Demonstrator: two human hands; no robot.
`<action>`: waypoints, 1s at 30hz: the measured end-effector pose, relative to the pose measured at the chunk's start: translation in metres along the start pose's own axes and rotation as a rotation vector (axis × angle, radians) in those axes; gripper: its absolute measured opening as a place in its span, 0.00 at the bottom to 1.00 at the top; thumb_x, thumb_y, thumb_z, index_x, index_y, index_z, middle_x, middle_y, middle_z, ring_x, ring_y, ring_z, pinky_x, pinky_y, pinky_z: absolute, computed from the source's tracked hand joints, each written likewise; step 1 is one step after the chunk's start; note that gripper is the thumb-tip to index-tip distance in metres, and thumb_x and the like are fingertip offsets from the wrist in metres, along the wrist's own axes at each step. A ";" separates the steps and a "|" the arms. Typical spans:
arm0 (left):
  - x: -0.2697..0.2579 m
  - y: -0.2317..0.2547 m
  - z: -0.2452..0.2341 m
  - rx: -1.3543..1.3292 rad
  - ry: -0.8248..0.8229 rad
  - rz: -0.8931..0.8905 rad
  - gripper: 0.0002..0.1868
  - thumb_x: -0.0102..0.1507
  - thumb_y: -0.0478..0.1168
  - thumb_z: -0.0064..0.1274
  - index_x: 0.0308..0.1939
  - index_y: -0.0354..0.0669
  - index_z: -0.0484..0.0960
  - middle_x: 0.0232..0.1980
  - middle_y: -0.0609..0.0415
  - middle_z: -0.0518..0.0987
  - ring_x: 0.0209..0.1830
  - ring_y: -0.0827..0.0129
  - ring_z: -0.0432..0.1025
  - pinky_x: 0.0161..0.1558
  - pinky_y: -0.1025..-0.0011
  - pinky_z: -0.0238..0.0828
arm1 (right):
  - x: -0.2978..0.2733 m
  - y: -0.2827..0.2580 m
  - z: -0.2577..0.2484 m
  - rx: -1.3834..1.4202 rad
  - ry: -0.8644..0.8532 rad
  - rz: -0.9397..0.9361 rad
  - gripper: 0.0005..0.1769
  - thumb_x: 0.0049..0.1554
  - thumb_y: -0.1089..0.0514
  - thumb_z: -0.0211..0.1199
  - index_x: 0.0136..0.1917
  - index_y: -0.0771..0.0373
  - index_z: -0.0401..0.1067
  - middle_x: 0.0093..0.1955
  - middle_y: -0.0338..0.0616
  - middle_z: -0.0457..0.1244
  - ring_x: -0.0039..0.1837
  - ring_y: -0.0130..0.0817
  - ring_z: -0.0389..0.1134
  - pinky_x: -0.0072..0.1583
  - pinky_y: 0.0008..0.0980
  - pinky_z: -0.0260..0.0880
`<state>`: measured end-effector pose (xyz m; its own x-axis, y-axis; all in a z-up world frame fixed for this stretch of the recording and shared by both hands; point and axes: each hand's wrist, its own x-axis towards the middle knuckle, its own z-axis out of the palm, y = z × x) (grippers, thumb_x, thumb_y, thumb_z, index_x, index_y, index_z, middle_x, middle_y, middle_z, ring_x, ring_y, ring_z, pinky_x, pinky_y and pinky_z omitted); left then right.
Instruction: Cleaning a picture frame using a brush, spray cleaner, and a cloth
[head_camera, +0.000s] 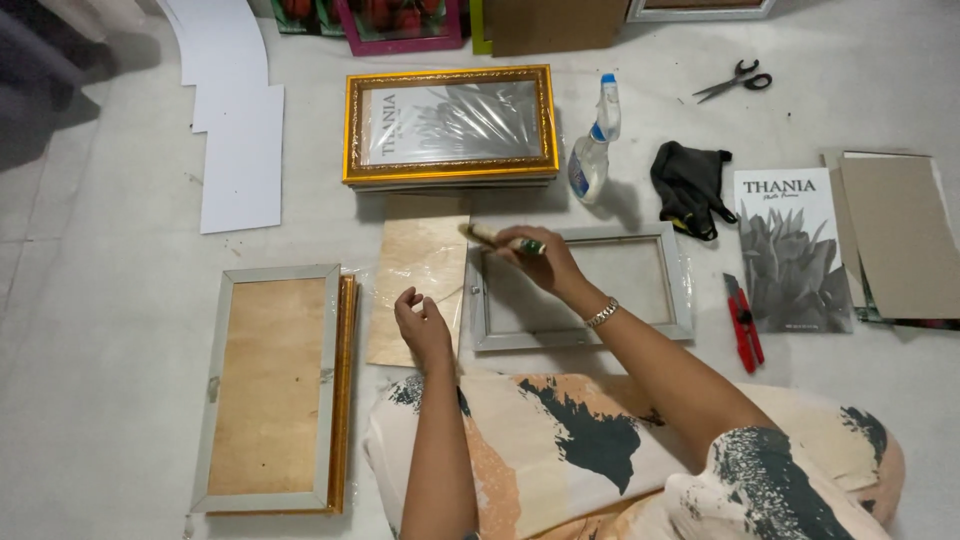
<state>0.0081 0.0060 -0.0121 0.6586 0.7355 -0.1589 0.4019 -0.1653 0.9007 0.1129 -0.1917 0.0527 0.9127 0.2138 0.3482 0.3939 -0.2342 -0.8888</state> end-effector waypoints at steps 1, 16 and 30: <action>0.000 0.000 0.001 -0.004 0.015 0.030 0.17 0.65 0.37 0.51 0.59 0.48 0.73 0.53 0.50 0.77 0.46 0.54 0.78 0.47 0.63 0.77 | -0.008 0.008 -0.008 -0.083 -0.129 0.043 0.12 0.55 0.61 0.69 0.54 0.59 0.79 0.52 0.50 0.73 0.62 0.55 0.70 0.65 0.50 0.66; 0.000 -0.008 0.010 0.015 0.023 0.106 0.17 0.63 0.37 0.52 0.56 0.48 0.75 0.49 0.53 0.78 0.42 0.56 0.77 0.45 0.65 0.75 | -0.048 0.051 -0.164 -0.867 -0.176 0.151 0.21 0.50 0.72 0.65 0.54 0.51 0.81 0.46 0.42 0.72 0.53 0.45 0.74 0.63 0.41 0.71; 0.016 -0.032 0.016 0.075 0.050 0.118 0.17 0.62 0.38 0.52 0.55 0.50 0.75 0.48 0.54 0.79 0.42 0.56 0.76 0.45 0.63 0.74 | -0.049 0.078 -0.115 -0.193 -0.270 0.056 0.16 0.54 0.62 0.67 0.56 0.59 0.79 0.54 0.54 0.72 0.61 0.60 0.69 0.65 0.55 0.66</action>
<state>0.0160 0.0124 -0.0502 0.6726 0.7394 -0.0316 0.3710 -0.2999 0.8789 0.1117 -0.3292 0.0005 0.8822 0.4327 0.1858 0.3804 -0.4222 -0.8228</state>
